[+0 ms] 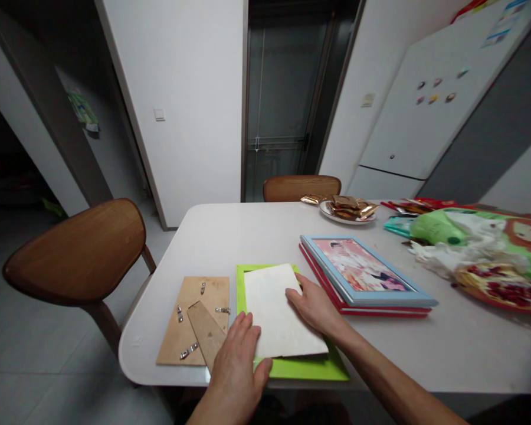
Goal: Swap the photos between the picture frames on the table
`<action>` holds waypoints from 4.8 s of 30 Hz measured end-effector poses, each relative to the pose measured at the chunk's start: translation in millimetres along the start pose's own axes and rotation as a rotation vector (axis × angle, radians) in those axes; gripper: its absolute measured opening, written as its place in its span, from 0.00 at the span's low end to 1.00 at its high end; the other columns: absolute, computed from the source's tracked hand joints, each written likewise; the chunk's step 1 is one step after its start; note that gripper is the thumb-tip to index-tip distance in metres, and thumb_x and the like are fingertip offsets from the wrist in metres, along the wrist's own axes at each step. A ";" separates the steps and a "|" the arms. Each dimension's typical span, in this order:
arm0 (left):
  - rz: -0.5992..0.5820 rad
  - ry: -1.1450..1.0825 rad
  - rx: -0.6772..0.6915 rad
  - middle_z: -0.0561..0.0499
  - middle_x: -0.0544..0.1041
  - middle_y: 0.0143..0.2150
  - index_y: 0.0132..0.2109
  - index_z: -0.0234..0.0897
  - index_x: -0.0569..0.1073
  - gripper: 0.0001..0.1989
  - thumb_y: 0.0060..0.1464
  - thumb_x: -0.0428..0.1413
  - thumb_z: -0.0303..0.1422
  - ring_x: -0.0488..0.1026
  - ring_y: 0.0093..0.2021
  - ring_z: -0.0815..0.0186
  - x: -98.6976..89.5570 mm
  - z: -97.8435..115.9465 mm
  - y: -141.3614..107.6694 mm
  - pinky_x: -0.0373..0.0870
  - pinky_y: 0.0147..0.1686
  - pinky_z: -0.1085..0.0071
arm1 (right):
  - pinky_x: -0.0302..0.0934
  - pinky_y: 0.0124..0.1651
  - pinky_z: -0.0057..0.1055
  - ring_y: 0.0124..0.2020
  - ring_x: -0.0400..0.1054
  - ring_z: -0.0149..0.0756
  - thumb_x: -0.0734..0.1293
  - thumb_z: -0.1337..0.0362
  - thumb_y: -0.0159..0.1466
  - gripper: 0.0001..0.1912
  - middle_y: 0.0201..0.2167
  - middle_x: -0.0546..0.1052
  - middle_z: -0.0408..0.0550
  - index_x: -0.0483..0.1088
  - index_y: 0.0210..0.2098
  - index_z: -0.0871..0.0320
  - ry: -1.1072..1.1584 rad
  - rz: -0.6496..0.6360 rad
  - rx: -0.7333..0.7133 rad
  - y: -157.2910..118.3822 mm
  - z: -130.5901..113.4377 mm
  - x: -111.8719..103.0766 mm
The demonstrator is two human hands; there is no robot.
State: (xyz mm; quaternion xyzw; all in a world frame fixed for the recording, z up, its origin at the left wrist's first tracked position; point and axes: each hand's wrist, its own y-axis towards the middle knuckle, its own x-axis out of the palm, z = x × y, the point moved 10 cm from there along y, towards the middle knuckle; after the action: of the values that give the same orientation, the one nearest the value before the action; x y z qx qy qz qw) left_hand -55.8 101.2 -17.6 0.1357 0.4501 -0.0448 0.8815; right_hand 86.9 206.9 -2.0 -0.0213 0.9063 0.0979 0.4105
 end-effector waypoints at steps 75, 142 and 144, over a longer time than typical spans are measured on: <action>-0.104 0.104 0.108 0.42 0.62 0.56 0.41 0.36 0.67 0.18 0.40 0.59 0.34 0.57 0.56 0.56 6.6 10.0 3.2 0.48 0.55 0.49 | 0.54 0.42 0.32 0.39 0.59 0.38 0.56 0.67 0.59 0.14 0.36 0.68 0.53 0.69 0.40 0.60 -0.435 0.017 -0.277 -30.7 -10.7 2.8; -0.004 0.038 0.122 0.42 0.69 0.50 0.49 0.34 0.63 0.28 0.39 0.59 0.33 0.62 0.53 0.58 -1.1 11.6 -7.8 0.52 0.54 0.53 | 0.52 0.40 0.26 0.34 0.64 0.32 0.60 0.66 0.55 0.09 0.29 0.74 0.45 0.73 0.28 0.57 -0.185 -0.178 -0.423 -4.2 -65.3 51.3; -0.003 0.038 0.120 0.42 0.69 0.50 0.49 0.34 0.63 0.27 0.39 0.59 0.33 0.62 0.53 0.58 -1.1 11.1 -8.2 0.52 0.54 0.52 | 0.52 0.41 0.28 0.34 0.63 0.32 0.60 0.65 0.56 0.10 0.28 0.74 0.45 0.74 0.29 0.57 -0.157 -0.196 -0.470 -15.8 -70.5 51.1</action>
State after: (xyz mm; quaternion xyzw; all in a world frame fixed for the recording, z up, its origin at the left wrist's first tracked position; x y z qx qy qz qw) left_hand -49.4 90.2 -12.2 0.1884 0.4636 -0.0706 0.8629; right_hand 2.8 179.8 2.6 -0.1959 0.8177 0.2670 0.4709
